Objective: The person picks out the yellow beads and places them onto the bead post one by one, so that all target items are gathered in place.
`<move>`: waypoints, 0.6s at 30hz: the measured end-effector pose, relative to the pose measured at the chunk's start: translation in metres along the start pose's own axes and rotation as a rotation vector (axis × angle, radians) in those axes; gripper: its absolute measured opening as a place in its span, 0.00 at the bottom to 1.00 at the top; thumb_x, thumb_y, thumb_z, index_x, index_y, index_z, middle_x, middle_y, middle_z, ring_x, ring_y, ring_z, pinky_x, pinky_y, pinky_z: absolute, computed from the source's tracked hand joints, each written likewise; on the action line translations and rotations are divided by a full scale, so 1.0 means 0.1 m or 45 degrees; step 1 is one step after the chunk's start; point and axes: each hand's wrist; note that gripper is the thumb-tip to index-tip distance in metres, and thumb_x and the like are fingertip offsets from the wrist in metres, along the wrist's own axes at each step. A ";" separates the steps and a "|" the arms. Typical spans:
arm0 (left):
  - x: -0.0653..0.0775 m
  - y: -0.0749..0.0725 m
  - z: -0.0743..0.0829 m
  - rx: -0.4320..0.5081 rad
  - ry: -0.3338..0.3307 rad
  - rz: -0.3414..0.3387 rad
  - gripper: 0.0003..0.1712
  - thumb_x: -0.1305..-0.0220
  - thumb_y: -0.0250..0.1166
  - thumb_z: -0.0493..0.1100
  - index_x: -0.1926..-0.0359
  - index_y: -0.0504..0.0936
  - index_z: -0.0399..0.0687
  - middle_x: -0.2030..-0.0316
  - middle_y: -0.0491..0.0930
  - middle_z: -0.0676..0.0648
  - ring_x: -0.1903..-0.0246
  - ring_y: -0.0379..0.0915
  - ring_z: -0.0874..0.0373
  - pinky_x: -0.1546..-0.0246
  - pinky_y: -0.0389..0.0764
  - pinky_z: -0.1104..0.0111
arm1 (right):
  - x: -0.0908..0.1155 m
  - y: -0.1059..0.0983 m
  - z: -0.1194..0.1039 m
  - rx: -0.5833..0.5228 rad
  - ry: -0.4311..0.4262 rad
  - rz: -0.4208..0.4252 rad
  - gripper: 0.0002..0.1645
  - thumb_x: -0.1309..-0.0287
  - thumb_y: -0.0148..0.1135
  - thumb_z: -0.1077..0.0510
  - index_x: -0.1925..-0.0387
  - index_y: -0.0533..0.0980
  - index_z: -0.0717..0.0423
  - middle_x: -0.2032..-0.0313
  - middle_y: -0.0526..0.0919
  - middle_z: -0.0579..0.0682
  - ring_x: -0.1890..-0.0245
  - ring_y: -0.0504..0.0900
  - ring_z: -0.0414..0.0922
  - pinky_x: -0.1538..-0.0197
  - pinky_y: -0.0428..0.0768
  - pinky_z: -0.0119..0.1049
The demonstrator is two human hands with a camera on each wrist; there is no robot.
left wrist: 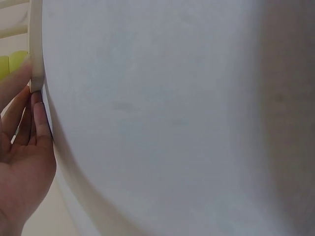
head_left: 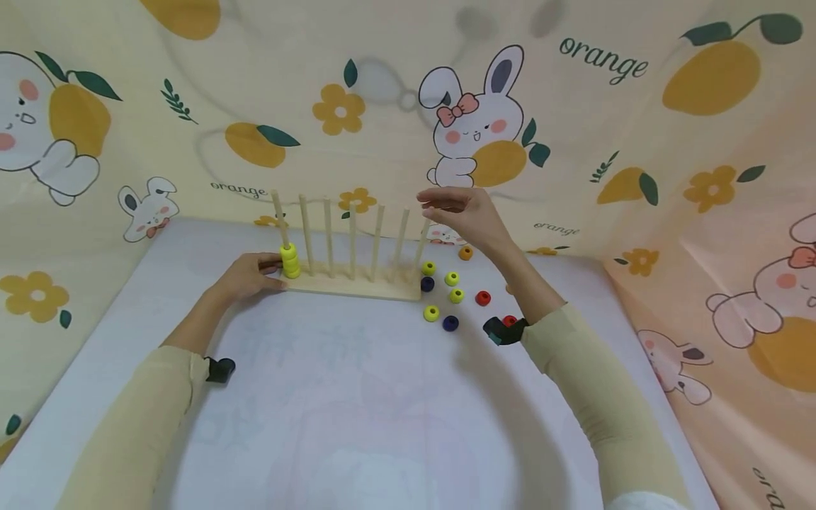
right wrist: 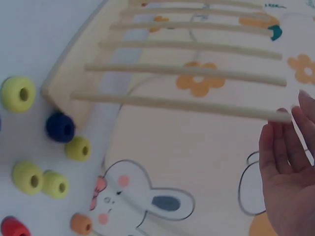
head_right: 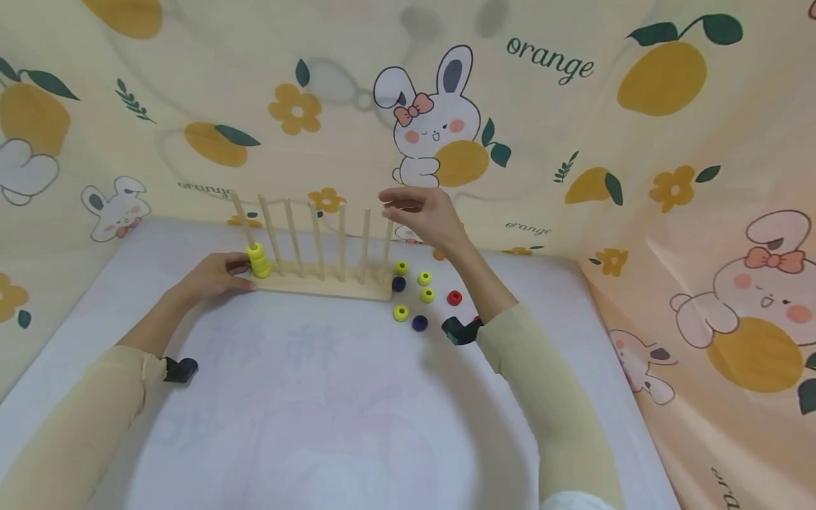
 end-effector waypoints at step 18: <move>-0.02 0.00 -0.03 0.018 0.026 -0.006 0.43 0.41 0.72 0.37 0.30 0.62 0.27 0.32 0.65 0.30 0.33 0.62 0.37 0.31 0.64 0.53 | 0.38 -0.07 0.61 -0.109 0.091 0.052 0.19 0.39 0.69 0.58 0.47 0.82 0.57 0.49 0.85 0.56 0.49 0.83 0.54 0.49 0.83 0.30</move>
Point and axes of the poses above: each hand's wrist, its own x-axis away from the middle knuckle, its own y-axis out of the palm, z = x × y
